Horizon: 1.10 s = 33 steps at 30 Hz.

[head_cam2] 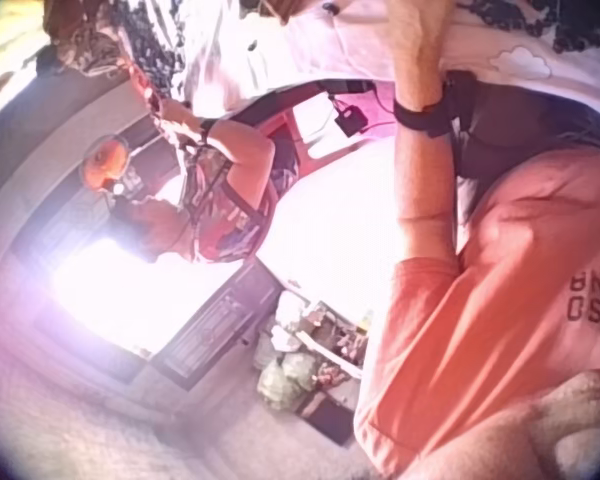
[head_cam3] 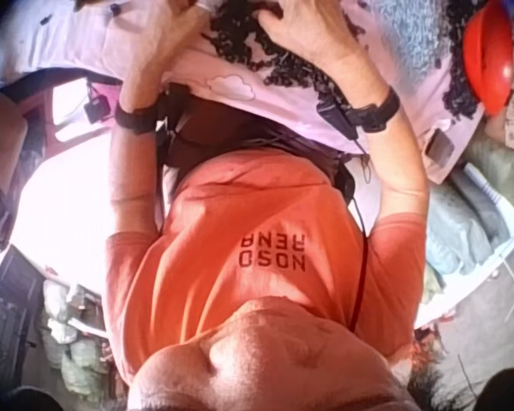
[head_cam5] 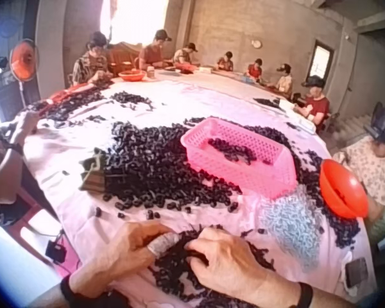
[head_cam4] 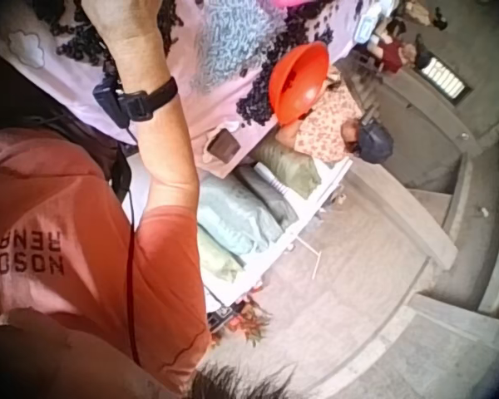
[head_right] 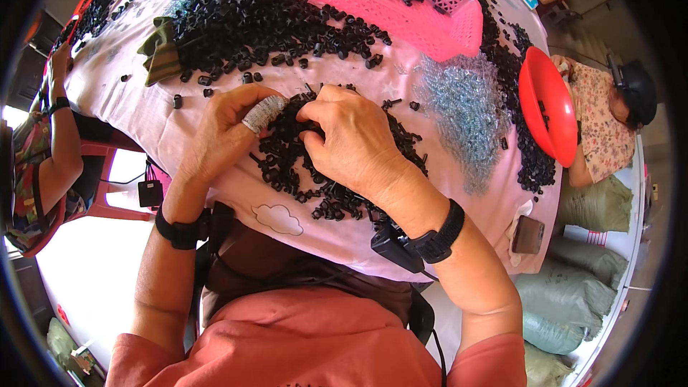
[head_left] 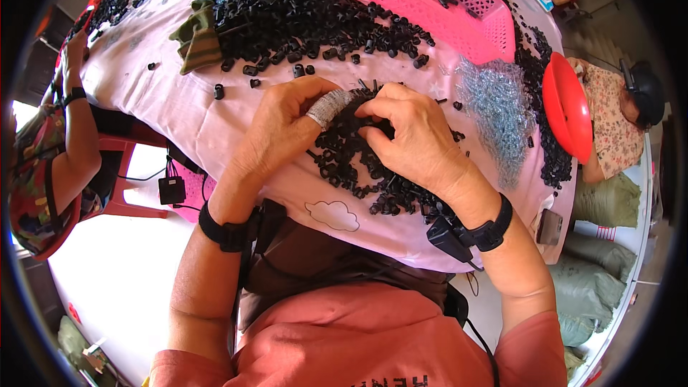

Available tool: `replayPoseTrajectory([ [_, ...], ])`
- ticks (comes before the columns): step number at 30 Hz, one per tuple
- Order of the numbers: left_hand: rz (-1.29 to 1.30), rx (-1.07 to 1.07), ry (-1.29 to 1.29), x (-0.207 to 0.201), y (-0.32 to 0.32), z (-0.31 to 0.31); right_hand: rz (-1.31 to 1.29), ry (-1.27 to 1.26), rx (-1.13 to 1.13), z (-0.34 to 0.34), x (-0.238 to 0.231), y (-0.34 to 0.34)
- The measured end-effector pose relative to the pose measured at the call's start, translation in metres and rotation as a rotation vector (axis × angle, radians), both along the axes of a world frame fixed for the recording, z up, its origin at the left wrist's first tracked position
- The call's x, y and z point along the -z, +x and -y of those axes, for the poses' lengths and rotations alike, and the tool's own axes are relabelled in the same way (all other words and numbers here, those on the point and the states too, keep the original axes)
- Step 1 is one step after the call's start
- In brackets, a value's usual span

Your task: Sort small black plastic components on a table into groups or containers.

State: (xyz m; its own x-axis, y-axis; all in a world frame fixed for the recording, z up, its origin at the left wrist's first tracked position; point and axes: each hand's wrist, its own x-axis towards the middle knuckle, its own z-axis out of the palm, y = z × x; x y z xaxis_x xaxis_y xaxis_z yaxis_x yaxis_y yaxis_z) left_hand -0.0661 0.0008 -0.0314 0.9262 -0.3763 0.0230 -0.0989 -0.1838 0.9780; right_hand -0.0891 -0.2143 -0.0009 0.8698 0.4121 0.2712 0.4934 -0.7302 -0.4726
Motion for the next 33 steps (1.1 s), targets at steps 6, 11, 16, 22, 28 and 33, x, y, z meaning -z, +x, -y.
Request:
replayPoseTrajectory([
  [6,0.032,-0.024,0.024,-0.002,0.000,0.001,-0.040,-0.011,0.038,-0.009,-0.001,0.000],
  [11,0.014,-0.017,0.024,-0.002,0.000,0.002,-0.061,0.042,0.045,-0.002,-0.003,0.002],
  [16,-0.028,-0.015,0.005,-0.002,-0.001,0.001,-0.337,0.288,0.116,0.010,-0.009,0.008],
  [22,0.008,-0.021,0.030,-0.003,0.000,0.003,-0.081,0.535,0.348,0.023,-0.021,0.040],
  [28,0.048,-0.020,0.026,0.002,0.000,0.000,-0.017,0.229,0.040,0.000,-0.015,0.006],
  [33,0.040,-0.020,0.044,0.001,0.000,-0.001,-0.016,0.080,-0.042,-0.015,0.001,-0.008],
])
